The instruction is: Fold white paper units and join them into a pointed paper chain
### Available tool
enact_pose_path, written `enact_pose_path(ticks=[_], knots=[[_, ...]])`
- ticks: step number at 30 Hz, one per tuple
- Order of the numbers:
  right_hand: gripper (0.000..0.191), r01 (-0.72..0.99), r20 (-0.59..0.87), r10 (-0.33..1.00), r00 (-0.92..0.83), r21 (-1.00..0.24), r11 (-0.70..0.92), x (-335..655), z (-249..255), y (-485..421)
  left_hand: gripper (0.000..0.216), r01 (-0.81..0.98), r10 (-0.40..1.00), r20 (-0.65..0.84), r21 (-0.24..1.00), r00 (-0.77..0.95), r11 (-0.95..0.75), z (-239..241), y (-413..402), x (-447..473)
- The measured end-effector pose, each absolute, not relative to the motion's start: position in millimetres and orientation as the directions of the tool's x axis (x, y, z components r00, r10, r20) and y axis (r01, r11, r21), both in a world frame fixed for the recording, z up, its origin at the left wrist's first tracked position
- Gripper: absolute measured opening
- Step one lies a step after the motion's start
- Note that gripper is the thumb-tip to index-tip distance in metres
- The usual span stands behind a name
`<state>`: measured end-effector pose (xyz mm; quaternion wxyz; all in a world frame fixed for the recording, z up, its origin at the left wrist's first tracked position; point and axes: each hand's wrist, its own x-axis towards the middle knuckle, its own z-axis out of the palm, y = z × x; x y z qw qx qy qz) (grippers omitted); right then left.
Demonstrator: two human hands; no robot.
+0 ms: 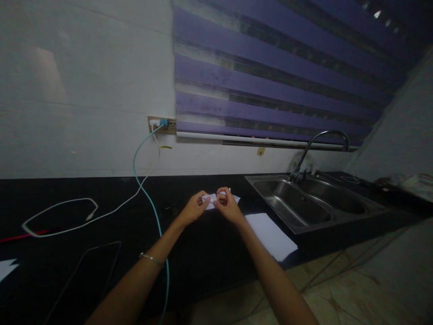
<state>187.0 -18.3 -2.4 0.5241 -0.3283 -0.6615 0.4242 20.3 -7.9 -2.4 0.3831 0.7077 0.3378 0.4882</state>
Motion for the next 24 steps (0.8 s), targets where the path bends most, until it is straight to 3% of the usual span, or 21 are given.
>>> enact_pose_path(ticks=[5, 10, 19, 24], knots=[[0.019, 0.152, 0.434, 0.871, -0.232, -0.868, 0.473, 188.4, -3.0, -15.9, 0.03, 0.164, 0.821, 0.439, 0.838, 0.364, -0.52, -8.1, -7.4, 19.5], [0.023, 0.274, 0.511, 0.836, -0.2, -0.79, 0.548, 189.6, -3.4, -13.5, 0.03, 0.175, 0.813, 0.439, 0.83, 0.383, -0.53, -14.2, -3.2, 19.7], [0.024, 0.219, 0.528, 0.839, -0.132, -0.81, 0.544, 187.9, -0.2, -16.7, 0.036, -0.021, 0.879, 0.258, 0.962, 0.401, -0.273, -4.4, -11.9, 19.2], [0.024, 0.136, 0.513, 0.855, -0.074, -0.844, 0.518, 187.1, 0.9, -14.7, 0.037, -0.055, 0.865, 0.281, 0.957, 0.415, -0.284, -6.9, -9.8, 19.8]])
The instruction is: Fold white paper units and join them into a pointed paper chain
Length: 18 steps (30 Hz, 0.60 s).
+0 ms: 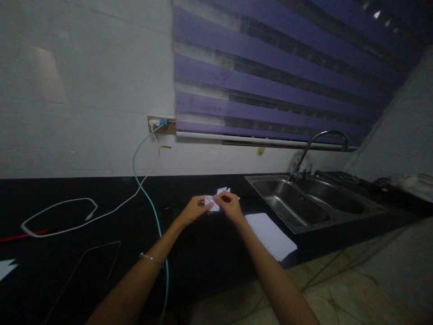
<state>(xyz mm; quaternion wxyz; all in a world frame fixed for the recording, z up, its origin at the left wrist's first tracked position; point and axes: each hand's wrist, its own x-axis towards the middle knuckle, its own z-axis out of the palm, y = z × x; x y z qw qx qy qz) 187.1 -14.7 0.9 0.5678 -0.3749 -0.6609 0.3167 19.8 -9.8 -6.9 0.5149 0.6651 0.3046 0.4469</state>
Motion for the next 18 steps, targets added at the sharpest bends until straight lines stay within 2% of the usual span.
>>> enact_pose_path(ticks=[6, 13, 18], knots=[[0.019, 0.093, 0.498, 0.862, -0.093, -0.858, 0.505, 186.5, -0.6, -14.3, 0.034, -0.062, 0.837, 0.336, 0.937, 0.432, -0.345, -9.4, -6.3, 16.1], [0.022, 0.127, 0.513, 0.85, -0.121, -0.841, 0.526, 187.9, 0.6, -15.4, 0.035, -0.079, 0.848, 0.314, 0.947, 0.428, -0.311, -1.5, -13.8, 17.3], [0.025, 0.123, 0.516, 0.847, -0.127, -0.839, 0.53, 189.3, 3.2, -15.9, 0.04, 0.043, 0.853, 0.351, 0.917, 0.386, -0.396, -1.9, -12.3, 18.5]])
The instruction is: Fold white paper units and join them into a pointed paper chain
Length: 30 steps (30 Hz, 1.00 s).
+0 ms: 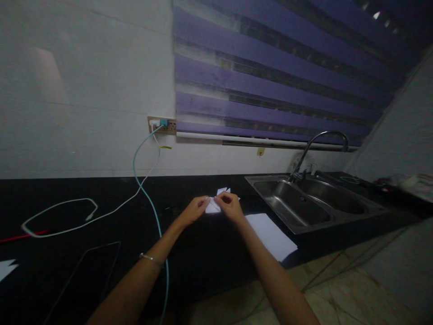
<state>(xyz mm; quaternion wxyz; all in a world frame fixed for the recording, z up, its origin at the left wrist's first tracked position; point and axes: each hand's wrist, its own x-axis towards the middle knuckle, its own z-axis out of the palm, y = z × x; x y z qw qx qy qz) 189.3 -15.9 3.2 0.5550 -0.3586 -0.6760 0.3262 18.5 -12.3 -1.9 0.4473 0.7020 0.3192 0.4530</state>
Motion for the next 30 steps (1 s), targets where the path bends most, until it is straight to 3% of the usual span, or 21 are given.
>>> enact_pose_path(ticks=[11, 22, 25, 30], knots=[[0.032, 0.229, 0.36, 0.891, -0.276, -0.876, 0.424, 193.1, -4.7, -13.7, 0.044, 0.066, 0.865, 0.395, 0.899, 0.308, -0.434, -7.5, -3.9, 11.2], [0.03, 0.428, 0.568, 0.801, -0.187, -0.687, 0.587, 191.1, 2.0, -21.4, 0.039, 0.077, 0.849, 0.446, 0.872, 0.284, -0.484, 0.9, 2.0, 7.5], [0.032, 0.372, 0.527, 0.837, -0.145, -0.755, 0.54, 189.6, 0.8, -21.2, 0.042, 0.041, 0.868, 0.417, 0.895, 0.27, -0.443, 4.8, -1.2, 7.3], [0.04, 0.136, 0.418, 0.904, -0.087, -0.894, 0.426, 185.7, -0.5, -17.2, 0.043, -0.004, 0.9, 0.342, 0.935, 0.27, -0.354, 3.2, -2.4, 11.4]])
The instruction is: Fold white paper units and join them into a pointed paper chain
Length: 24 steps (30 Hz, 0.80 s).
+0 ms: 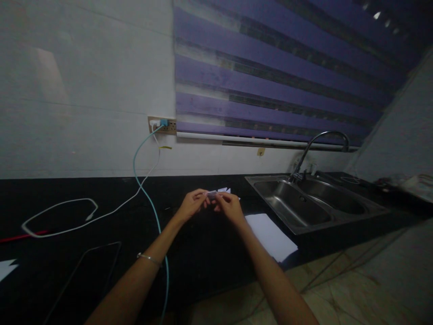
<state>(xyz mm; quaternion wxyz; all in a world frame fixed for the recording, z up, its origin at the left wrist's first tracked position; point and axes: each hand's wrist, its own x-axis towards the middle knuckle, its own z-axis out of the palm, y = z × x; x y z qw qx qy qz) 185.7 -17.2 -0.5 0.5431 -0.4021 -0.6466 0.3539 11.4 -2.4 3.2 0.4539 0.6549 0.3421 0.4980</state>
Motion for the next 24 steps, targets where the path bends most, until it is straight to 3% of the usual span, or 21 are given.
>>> enact_pose_path(ticks=[7, 24], knots=[[0.036, 0.006, 0.36, 0.929, -0.086, -0.932, 0.362, 185.2, 1.5, -14.1, 0.042, 0.021, 0.915, 0.329, 0.939, 0.235, -0.343, 1.5, -2.7, 12.7], [0.028, 0.126, 0.44, 0.897, -0.034, -0.889, 0.441, 189.1, -1.5, -10.8, 0.035, 0.07, 0.901, 0.395, 0.908, 0.18, -0.412, 0.4, -1.2, 11.9]])
